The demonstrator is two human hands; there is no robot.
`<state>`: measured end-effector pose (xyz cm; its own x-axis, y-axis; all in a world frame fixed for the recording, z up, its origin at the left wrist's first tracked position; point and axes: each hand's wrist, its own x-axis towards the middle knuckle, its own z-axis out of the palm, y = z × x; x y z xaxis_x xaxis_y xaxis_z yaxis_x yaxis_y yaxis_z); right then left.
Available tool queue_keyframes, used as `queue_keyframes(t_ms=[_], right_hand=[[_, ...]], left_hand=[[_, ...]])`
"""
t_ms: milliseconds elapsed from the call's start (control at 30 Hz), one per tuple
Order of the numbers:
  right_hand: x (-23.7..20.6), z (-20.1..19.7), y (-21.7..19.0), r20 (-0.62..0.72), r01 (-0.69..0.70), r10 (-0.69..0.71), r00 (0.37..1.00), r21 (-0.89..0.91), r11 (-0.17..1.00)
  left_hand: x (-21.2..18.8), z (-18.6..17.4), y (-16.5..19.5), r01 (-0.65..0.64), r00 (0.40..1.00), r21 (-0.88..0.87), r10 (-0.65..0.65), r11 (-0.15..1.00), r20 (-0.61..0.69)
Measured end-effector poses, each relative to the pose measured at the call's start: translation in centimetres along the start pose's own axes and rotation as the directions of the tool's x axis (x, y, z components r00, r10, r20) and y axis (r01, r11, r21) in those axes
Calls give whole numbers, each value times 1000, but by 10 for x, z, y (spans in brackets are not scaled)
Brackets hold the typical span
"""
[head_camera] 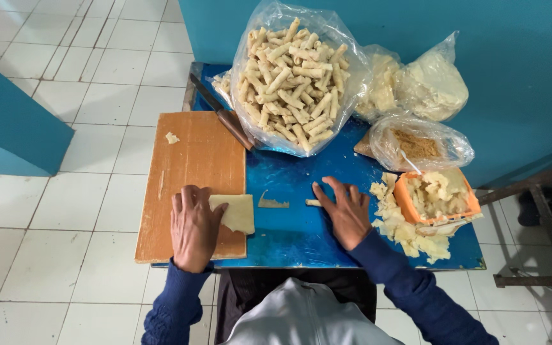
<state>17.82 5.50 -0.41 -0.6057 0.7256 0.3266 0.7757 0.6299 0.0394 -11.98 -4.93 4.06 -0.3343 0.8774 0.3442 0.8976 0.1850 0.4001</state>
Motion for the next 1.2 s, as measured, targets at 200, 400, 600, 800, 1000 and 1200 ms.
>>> queue_keyframes(t_ms=[200,400,600,800,1000,1200], right_hand=[[10,-7,17,22,50,-71,997,500,864],[17,-1,17,35,23,-45,998,479,878],[30,-12,30,357,-253,-13,934,686,682],[118,-70,53,-69,113,-150,986,946,305],[123,-107,22,-86,83,23,996,990,112],[33,-84,-46,-77,26,63,995,813,582]], left_hand=[[-2,2,-8,-77,997,-168,73,983,-31],[1,7,-13,-147,989,-271,148,951,-16],[2,15,-15,-110,994,-192,110,975,-8],[9,16,-20,-81,992,-138,93,987,83],[-1,22,-16,-52,996,-445,81,894,47],[-17,71,40,150,987,-813,-127,563,94]])
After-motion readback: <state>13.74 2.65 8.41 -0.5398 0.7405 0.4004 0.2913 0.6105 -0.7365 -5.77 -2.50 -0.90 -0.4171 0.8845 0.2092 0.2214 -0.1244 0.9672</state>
